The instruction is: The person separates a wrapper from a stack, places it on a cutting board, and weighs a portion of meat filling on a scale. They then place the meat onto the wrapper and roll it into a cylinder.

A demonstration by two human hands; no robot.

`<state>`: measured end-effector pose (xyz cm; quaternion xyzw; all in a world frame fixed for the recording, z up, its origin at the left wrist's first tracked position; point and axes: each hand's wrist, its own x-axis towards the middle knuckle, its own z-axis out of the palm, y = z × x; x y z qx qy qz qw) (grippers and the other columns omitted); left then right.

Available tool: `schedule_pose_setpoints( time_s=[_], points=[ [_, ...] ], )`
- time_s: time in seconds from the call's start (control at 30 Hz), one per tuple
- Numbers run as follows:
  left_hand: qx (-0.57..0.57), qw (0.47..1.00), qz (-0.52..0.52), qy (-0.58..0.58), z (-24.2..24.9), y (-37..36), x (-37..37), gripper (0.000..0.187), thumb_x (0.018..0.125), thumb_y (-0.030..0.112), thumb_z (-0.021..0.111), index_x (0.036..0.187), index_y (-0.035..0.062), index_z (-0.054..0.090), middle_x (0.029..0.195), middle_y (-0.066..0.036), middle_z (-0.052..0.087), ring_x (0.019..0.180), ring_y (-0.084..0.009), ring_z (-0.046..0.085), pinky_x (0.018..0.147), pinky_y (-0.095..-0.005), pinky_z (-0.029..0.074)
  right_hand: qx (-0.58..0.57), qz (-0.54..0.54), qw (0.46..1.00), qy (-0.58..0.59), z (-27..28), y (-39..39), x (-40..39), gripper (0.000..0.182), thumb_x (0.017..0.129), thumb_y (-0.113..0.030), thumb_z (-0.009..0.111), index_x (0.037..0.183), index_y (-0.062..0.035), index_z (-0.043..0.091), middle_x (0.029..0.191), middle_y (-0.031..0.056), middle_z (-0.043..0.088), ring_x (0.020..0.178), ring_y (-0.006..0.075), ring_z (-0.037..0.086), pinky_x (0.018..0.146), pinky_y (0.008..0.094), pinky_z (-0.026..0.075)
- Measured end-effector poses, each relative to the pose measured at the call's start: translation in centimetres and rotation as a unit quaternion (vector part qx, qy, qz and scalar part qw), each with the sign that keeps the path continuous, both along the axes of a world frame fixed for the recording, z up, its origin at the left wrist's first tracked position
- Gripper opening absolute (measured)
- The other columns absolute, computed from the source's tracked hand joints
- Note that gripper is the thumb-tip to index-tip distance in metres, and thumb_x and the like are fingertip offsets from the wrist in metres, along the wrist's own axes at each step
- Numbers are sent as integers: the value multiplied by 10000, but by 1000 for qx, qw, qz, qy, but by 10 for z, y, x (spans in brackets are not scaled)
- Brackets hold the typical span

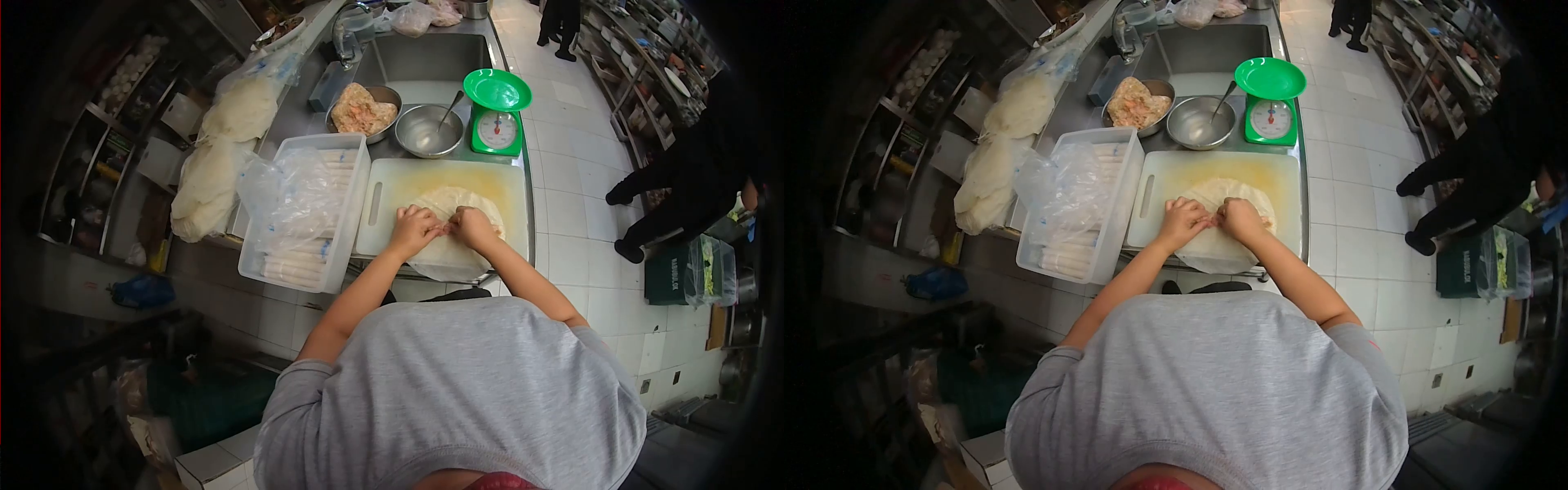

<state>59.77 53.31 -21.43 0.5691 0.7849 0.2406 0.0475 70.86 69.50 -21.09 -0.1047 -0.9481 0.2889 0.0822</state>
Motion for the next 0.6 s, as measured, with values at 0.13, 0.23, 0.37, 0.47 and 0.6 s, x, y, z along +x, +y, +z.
schedule_pose_setpoints(
  time_s=[0.13,0.23,0.37,0.47,0.6],
  points=[
    [72,996,47,-19,7,-23,-3,515,677,406,760,1077,97,660,1058,-71,575,1031,-249,504,943,-390,304,61,56,989,122,4,-11,4,120,689,-189,683,695,-70,667,766,105,590,802,278,583,716,393,458],
    [56,995,69,-38,7,-39,-11,495,683,385,757,1060,79,661,1056,-79,576,1038,-252,506,934,-383,315,88,71,986,122,-6,-20,-4,104,691,-163,666,683,-61,654,765,111,582,791,279,574,708,395,456],
    [55,994,80,-53,-2,-44,-18,399,685,300,767,1001,74,677,962,-71,602,922,-245,557,848,-377,384,72,86,985,132,-8,-22,-12,120,692,-150,662,660,-39,630,763,132,577,788,292,574,708,400,464],
    [114,990,59,-60,-11,-38,-23,309,684,177,772,950,49,682,867,-79,610,773,-244,587,728,-363,442,54,89,986,128,-13,-26,-17,130,692,-147,665,657,-31,619,763,142,575,797,302,582,723,399,470],
    [128,983,70,-108,-3,-40,-19,242,695,58,747,921,11,676,800,-102,608,687,-240,596,624,-320,480,33,111,984,137,-11,-31,-25,125,674,-120,686,666,-12,624,743,140,575,776,309,587,722,393,479]
  ],
)
